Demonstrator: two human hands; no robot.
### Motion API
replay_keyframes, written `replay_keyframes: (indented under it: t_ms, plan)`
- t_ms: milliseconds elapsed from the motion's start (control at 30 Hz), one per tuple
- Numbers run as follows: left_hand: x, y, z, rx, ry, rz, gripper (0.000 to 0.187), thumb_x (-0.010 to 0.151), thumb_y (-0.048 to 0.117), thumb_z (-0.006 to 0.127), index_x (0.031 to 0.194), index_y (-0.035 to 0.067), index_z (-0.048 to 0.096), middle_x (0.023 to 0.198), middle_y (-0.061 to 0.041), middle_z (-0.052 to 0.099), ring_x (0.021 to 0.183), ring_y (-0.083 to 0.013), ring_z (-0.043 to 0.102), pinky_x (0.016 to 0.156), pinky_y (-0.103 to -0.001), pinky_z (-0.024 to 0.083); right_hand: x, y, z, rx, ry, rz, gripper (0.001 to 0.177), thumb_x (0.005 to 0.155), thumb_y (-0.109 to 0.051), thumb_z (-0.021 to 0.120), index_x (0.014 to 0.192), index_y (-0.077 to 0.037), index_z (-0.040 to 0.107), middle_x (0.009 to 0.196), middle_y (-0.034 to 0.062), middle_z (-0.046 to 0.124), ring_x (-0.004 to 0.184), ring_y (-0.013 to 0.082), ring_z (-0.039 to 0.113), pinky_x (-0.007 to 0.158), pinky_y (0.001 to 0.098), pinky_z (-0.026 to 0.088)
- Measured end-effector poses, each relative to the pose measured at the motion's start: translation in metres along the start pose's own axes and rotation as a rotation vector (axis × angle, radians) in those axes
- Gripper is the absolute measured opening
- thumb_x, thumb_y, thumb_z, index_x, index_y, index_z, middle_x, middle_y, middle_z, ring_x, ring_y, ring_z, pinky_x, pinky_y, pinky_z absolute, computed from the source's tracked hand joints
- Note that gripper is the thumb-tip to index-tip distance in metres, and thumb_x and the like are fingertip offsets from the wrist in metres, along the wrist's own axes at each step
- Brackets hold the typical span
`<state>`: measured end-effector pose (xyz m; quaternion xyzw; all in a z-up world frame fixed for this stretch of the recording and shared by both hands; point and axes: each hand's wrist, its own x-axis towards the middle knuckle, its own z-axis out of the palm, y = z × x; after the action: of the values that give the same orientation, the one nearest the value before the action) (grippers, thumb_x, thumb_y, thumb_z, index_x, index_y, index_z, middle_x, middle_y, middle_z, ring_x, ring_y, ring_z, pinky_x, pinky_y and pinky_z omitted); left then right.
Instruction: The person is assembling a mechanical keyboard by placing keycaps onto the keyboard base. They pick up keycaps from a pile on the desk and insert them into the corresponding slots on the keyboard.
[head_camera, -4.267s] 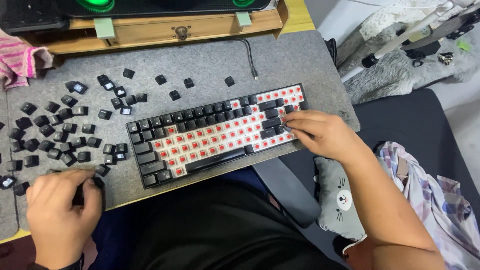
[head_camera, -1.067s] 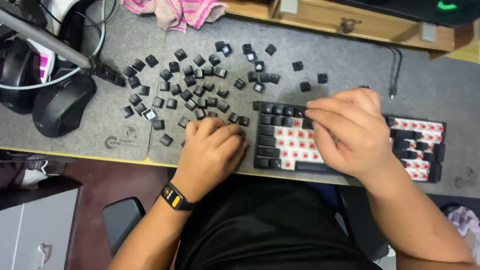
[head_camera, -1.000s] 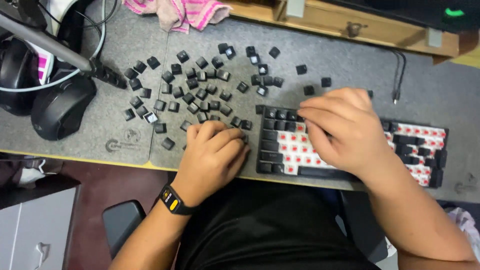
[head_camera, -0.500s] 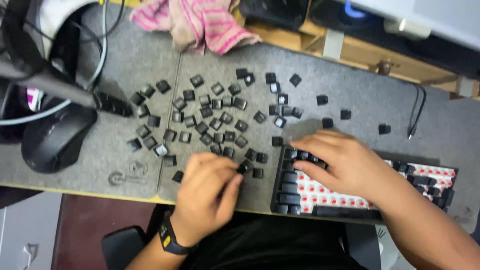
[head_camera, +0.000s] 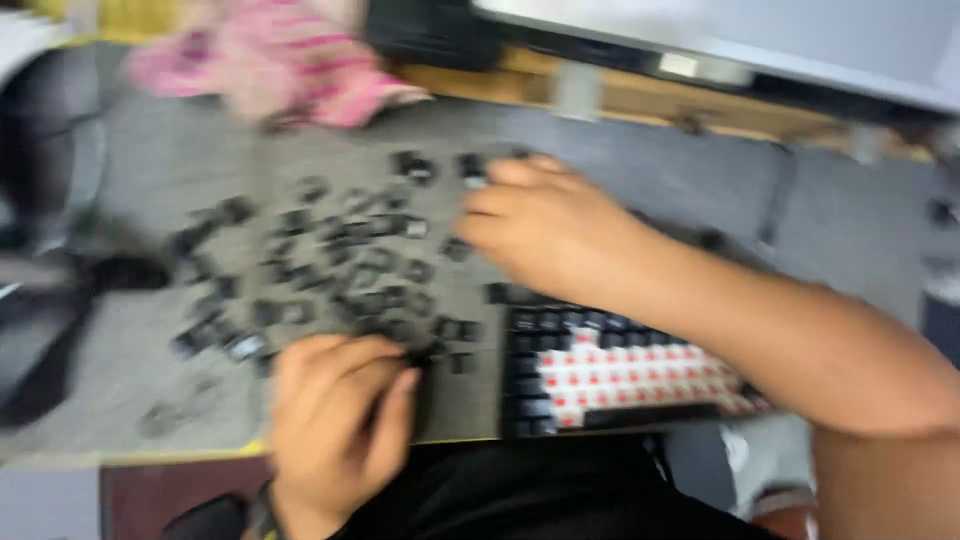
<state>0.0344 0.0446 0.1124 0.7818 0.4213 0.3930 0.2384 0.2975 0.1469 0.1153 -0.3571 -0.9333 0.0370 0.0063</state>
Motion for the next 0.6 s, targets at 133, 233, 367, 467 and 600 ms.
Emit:
replay_keyframes:
  t_ms: [133,233,367,467,600]
  plan:
    - [-0.019,-0.017,0.001,0.043,-0.070,0.147,0.014,0.088,0.009,0.075,0.099,0.005,0.067,0.104,-0.010,0.074,0.090,-0.0275,0.068,0.088,-0.040,0.048,-0.019,-0.002,-0.040,0.067,0.159,0.040,0.010,0.096,-0.022,0.065,0.087,-0.019,0.062,0.084,-0.0058,0.062,0.091,0.0255,0.052,0.080,0.0432,0.038]
    - [-0.032,-0.030,0.005,0.120,-0.012,-0.037,0.008,0.092,0.010,0.077,0.089,0.007,0.071,0.099,-0.008,0.074,0.090,-0.0291,0.062,0.095,-0.041,0.045,-0.065,0.002,-0.091,0.273,0.245,0.014,0.007,0.110,-0.008,0.058,0.108,-0.006,0.063,0.112,0.0088,0.068,0.096,0.0300,0.059,0.079,0.0401,0.038]
    - [-0.039,-0.065,0.010,0.206,-0.220,-0.085,0.020,0.084,0.021,0.073,0.071,0.007,0.078,0.078,-0.007,0.075,0.064,-0.0238,0.068,0.064,-0.035,0.051,-0.150,0.000,-0.112,0.308,0.233,0.235,0.013,0.102,-0.007,0.065,0.110,0.002,0.071,0.119,0.0172,0.069,0.094,0.0255,0.072,0.088,0.0386,0.062]
    - [-0.033,-0.069,0.014,0.242,-0.323,-0.062,0.021,0.084,0.025,0.074,0.072,0.009,0.079,0.077,-0.005,0.076,0.060,-0.0228,0.068,0.058,-0.034,0.052,-0.197,-0.009,-0.101,0.335,0.227,0.443,0.015,0.097,-0.005,0.070,0.110,0.000,0.076,0.118,0.0146,0.068,0.070,0.0135,0.067,0.069,0.0266,0.060]
    - [-0.019,-0.068,0.020,0.300,-0.380,-0.023,0.031,0.085,0.035,0.072,0.074,0.008,0.080,0.077,-0.006,0.075,0.061,-0.0228,0.068,0.058,-0.036,0.051,-0.231,-0.018,-0.077,0.368,0.243,0.456,0.022,0.101,0.003,0.058,0.115,-0.003,0.074,0.113,0.0137,0.069,0.081,0.0182,0.071,0.070,0.0291,0.060]
